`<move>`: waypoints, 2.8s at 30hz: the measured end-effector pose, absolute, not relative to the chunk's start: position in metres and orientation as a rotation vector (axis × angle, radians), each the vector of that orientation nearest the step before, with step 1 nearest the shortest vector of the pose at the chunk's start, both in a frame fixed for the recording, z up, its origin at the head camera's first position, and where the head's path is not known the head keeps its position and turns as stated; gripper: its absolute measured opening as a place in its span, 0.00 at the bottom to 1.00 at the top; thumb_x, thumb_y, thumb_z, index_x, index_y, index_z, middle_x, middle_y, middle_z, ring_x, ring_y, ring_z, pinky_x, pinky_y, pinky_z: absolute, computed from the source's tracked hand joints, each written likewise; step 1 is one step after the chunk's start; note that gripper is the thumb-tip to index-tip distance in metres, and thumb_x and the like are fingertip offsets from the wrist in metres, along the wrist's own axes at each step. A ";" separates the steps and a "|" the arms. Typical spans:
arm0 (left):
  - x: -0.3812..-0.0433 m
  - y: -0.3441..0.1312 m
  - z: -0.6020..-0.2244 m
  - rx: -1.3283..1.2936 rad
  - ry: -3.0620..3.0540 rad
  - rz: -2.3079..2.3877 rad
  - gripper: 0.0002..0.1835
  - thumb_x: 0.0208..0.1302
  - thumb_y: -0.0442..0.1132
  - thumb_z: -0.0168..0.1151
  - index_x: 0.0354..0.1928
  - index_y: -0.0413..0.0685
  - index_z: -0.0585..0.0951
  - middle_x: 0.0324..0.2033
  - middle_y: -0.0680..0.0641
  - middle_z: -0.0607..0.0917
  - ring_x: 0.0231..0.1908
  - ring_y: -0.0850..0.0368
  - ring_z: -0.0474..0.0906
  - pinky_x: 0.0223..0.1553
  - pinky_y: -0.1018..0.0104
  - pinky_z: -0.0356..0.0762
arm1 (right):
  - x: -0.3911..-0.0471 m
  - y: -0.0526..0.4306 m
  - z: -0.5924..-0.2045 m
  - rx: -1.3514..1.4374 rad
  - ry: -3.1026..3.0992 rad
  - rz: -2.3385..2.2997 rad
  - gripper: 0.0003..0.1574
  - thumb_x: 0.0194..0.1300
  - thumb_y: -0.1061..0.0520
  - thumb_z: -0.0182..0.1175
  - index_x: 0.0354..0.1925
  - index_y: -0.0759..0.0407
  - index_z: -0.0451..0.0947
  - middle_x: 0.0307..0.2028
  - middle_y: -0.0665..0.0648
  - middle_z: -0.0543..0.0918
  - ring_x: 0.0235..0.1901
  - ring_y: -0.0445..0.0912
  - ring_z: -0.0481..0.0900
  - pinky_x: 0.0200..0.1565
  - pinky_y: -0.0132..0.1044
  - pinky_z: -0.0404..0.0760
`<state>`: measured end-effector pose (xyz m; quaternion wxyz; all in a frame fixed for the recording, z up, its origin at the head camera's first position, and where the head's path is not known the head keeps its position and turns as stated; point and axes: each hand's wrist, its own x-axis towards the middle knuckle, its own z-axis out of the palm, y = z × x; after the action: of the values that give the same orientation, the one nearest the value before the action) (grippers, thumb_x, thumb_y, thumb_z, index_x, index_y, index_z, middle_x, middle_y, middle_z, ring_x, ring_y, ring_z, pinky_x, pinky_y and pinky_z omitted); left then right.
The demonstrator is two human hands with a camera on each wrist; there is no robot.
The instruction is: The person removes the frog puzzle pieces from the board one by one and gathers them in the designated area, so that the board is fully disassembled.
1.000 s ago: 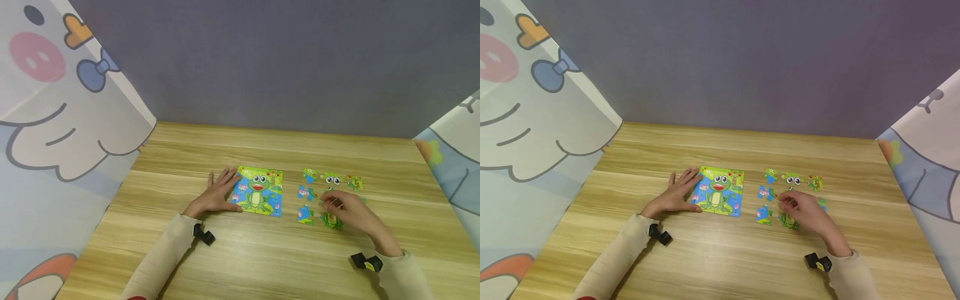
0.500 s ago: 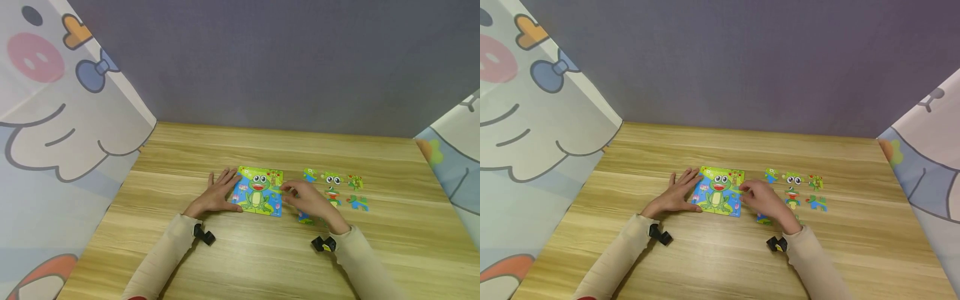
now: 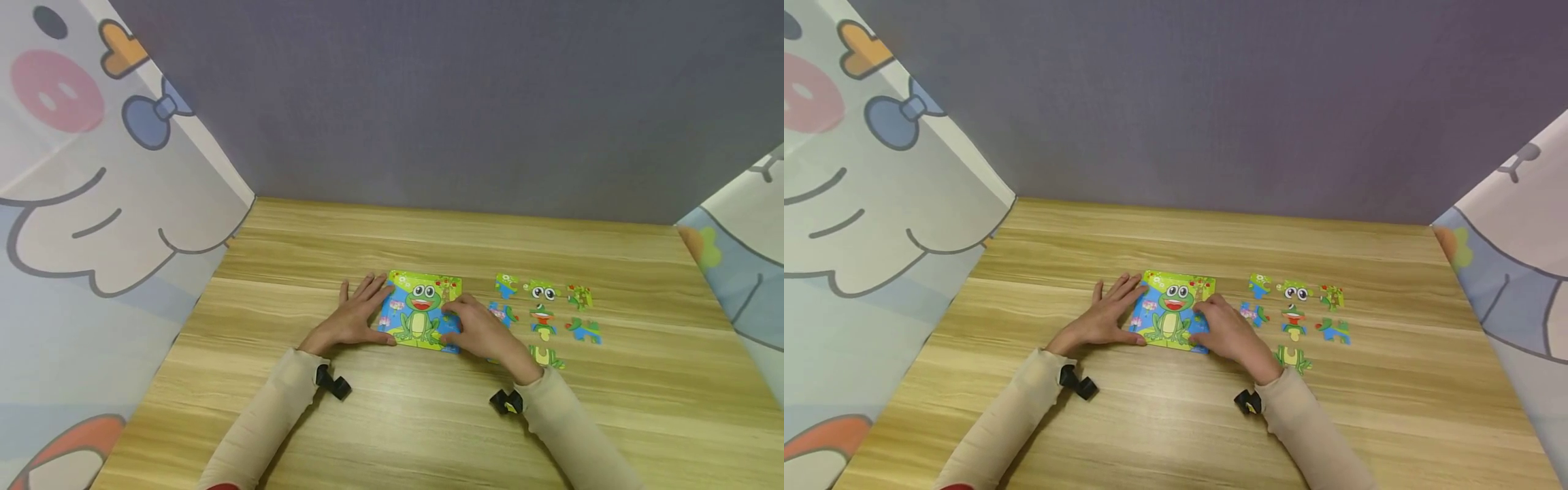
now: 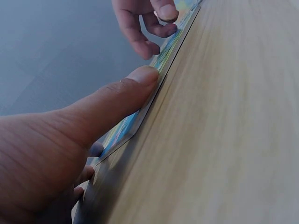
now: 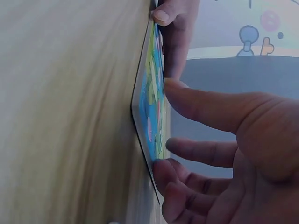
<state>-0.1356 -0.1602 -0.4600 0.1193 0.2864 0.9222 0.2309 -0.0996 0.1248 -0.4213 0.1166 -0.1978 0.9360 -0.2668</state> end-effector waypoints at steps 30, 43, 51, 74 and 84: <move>-0.136 -0.161 -0.460 0.836 2.699 0.675 0.59 0.51 0.62 0.75 0.79 0.52 0.55 0.81 0.43 0.46 0.81 0.38 0.37 0.70 0.22 0.25 | -0.100 0.123 -0.422 -0.592 2.699 -0.817 0.31 0.50 0.55 0.79 0.45 0.58 0.70 0.40 0.55 0.75 0.36 0.45 0.71 0.40 0.39 0.74; -0.136 -0.161 -0.460 0.831 2.693 0.669 0.60 0.50 0.62 0.75 0.80 0.53 0.53 0.81 0.43 0.46 0.81 0.38 0.36 0.70 0.23 0.25 | -0.105 0.138 -0.421 -0.791 2.497 -1.107 0.18 0.64 0.68 0.63 0.52 0.63 0.74 0.33 0.55 0.83 0.29 0.37 0.77 0.34 0.30 0.76; -0.135 -0.161 -0.459 0.831 2.697 0.686 0.59 0.49 0.61 0.76 0.79 0.52 0.55 0.81 0.42 0.47 0.81 0.38 0.37 0.69 0.21 0.26 | -0.107 0.145 -0.420 -0.664 2.334 -1.304 0.18 0.68 0.71 0.55 0.55 0.66 0.75 0.38 0.62 0.81 0.32 0.48 0.84 0.33 0.35 0.81; -0.135 -0.161 -0.459 0.820 2.681 0.684 0.59 0.50 0.62 0.76 0.79 0.53 0.54 0.81 0.43 0.46 0.81 0.39 0.34 0.69 0.22 0.24 | -0.074 0.274 -0.405 -0.573 2.438 -1.571 0.18 0.70 0.73 0.53 0.57 0.76 0.72 0.43 0.43 0.81 0.34 0.36 0.82 0.35 0.32 0.84; -0.137 -0.162 -0.464 0.813 2.685 0.685 0.60 0.50 0.62 0.75 0.80 0.53 0.53 0.81 0.44 0.45 0.81 0.41 0.33 0.70 0.24 0.23 | -0.056 0.336 -0.417 -0.476 2.405 -1.618 0.23 0.69 0.75 0.52 0.58 0.61 0.77 0.44 0.38 0.83 0.35 0.35 0.83 0.36 0.30 0.85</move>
<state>-0.1374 -0.1622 -0.4638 0.1267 0.2792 0.9223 0.2352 -0.0564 0.3361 -0.4170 0.1018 -0.1611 0.8146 -0.5479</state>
